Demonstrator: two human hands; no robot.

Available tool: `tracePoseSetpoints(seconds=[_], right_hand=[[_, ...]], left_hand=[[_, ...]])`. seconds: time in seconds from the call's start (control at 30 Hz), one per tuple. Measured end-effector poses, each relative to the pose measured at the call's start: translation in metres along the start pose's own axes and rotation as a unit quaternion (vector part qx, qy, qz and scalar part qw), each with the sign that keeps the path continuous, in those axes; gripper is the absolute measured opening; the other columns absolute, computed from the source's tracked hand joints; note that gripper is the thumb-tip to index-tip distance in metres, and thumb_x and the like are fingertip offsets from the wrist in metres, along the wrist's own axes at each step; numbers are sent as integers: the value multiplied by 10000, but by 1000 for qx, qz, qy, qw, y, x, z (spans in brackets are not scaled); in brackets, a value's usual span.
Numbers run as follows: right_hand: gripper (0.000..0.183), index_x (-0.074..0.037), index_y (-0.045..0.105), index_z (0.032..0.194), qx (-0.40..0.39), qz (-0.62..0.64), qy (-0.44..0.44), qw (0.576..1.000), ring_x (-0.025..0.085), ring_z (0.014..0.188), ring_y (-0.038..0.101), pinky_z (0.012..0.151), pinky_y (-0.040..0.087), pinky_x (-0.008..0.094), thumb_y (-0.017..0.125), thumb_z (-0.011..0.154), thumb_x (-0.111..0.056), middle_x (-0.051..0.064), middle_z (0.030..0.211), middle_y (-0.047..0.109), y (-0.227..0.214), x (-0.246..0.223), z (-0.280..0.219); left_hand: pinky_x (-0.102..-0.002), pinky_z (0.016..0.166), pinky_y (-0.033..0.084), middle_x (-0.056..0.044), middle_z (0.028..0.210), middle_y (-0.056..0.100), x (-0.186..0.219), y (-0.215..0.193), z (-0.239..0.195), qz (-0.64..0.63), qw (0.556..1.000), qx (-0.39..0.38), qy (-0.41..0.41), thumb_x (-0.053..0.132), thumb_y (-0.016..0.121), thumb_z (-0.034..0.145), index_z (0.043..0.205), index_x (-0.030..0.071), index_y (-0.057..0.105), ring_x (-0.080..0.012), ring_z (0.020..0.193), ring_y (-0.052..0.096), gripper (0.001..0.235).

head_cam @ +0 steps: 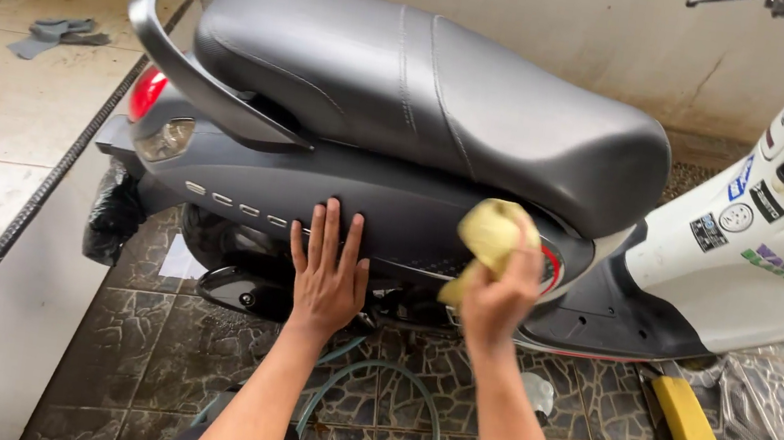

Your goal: The person wipes the rear side panel of a scooter with a yellow cloth. They then spray a cleaning liquid from a bottle onto the panel and continue wiping the surface with the cloth to clean it.

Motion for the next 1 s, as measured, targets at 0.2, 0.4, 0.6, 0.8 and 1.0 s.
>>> tracePoseSetpoints(seconds=[0.2, 0.4, 0.6, 0.8, 1.0], right_hand=[[389, 26, 682, 1301, -14, -76, -85, 993, 429, 833, 693, 756, 575, 454, 674, 934, -102, 223, 991, 683, 80, -54, -14], [370, -128, 730, 1215, -49, -151, -162, 974, 205, 660, 663, 609, 566, 317, 680, 877, -268, 23, 859, 634, 146, -112, -27], [299, -112, 706, 1147, -58, -155, -180, 970, 174, 586, 632, 572, 556, 288, 615, 903, -259, -12, 793, 560, 161, -136, -27], [294, -104, 697, 1106, -66, -245, -216, 943, 154, 497, 555, 486, 515, 295, 577, 914, -292, -26, 738, 501, 162, -140, -29], [344, -52, 703, 1141, -75, -239, -238, 938, 182, 482, 570, 475, 512, 319, 595, 862, -223, 11, 719, 512, 152, -146, -26]], left_hand=[[-597, 1221, 189, -296, 1641, 253, -25, -6, 10, 12, 997, 20, -77, 301, 346, 1085, 1576, -10, 343, -442, 1531, 230, 581], [-586, 1226, 144, -294, 1654, 227, -42, -31, 15, -26, 988, 24, -149, 224, 376, 1082, 1591, -33, 283, -448, 1536, 224, 577], [-573, 1229, 138, -276, 1661, 217, -61, -33, 15, -24, 984, 19, -177, 261, 370, 1072, 1600, 19, 306, -445, 1538, 216, 584], [-592, 1219, 16, -298, 1685, 53, -57, -11, 6, -2, 968, -44, -246, 279, 248, 1070, 1632, -13, 133, -430, 1570, 62, 644], [-620, 1207, -17, -330, 1672, -14, -52, 3, 1, 12, 961, -69, -266, 334, 294, 1076, 1628, -12, 80, -454, 1563, -29, 686]])
Point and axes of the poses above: each hand's wrist, its own z-axis towards the middle knuckle, its own y-axis out of the palm, x = y × z, the point moved 4 cm from there along z, towards the middle knuckle
